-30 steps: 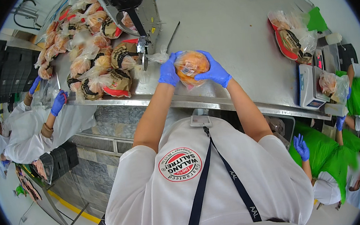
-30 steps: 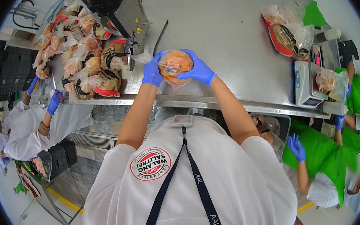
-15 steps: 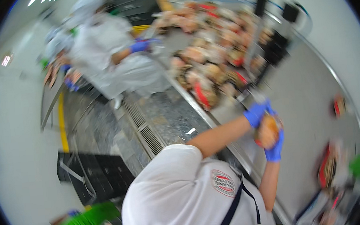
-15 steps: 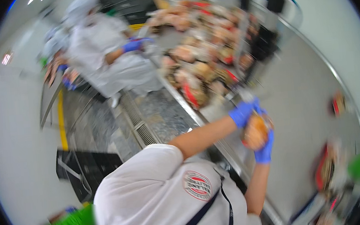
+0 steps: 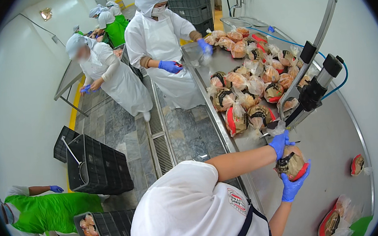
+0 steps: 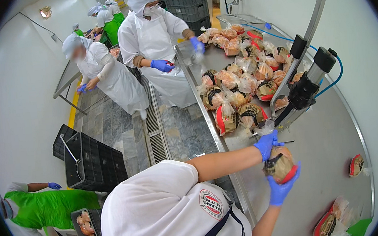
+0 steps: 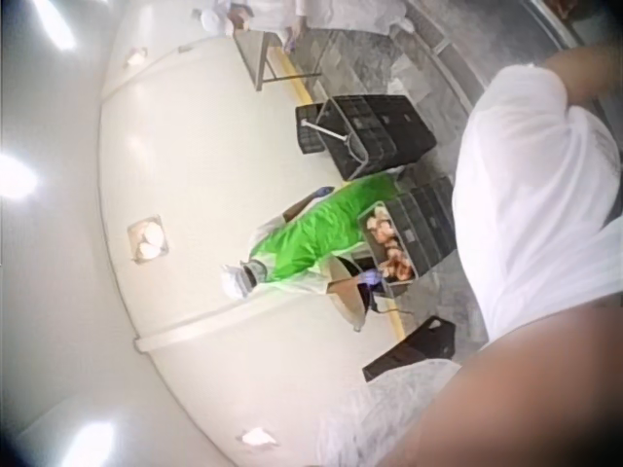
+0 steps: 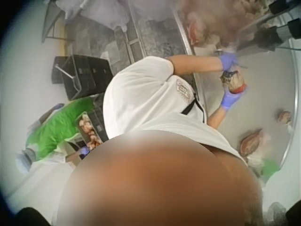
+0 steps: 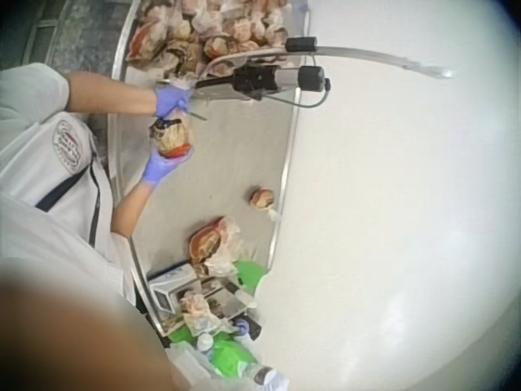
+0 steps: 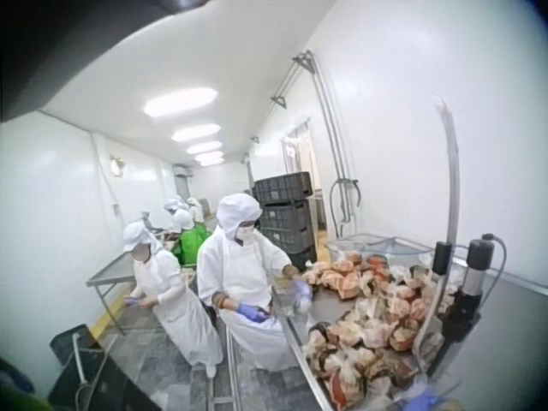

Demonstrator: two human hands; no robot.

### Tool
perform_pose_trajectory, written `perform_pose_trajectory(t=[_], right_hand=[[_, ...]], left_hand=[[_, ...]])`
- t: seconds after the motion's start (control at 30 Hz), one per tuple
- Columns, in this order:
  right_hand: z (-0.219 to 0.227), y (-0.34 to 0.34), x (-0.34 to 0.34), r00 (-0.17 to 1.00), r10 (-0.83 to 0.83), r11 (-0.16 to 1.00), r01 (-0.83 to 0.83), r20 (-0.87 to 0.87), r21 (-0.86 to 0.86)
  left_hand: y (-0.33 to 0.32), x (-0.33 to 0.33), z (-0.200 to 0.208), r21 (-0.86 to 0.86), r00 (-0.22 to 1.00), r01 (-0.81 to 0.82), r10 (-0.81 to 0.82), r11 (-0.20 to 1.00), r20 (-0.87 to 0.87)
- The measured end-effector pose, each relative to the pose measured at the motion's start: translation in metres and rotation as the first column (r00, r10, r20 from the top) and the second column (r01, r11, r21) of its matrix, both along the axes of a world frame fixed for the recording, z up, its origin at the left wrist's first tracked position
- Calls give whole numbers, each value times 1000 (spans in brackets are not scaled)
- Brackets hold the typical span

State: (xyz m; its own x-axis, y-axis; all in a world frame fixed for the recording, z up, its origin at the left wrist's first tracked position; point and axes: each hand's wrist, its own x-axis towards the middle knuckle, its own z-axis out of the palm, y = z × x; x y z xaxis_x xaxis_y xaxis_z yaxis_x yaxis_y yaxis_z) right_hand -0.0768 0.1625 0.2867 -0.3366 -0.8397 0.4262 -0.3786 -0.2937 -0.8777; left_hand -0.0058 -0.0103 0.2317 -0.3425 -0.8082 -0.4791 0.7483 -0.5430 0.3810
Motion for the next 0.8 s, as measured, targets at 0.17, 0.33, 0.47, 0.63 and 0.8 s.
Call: perform_pose_trajectory(t=[0.17,0.33,0.47,0.63,0.8], right_hand=[[-33,-19,-23,629,123,976,-217,767,22],[-50,-20,-34,-48,285,806,-529,957,-266],[-23,-16,-31,916,122,986,-157,383,62],[-42,-17,-58,939,313,947,-321,141,33],[-74,-23,-42,338,233,902,-426,912,-73]], left_hand=[[0,-1,27,-317,986,167,-162,934,40],[3,15,46,-335,930,302,-354,892,-104],[-7,27,12,-81,962,179,-191,981,-194],[-10,10,22,-18,980,161,-162,987,-112],[-9,8,35,-101,950,186,-205,977,-233]])
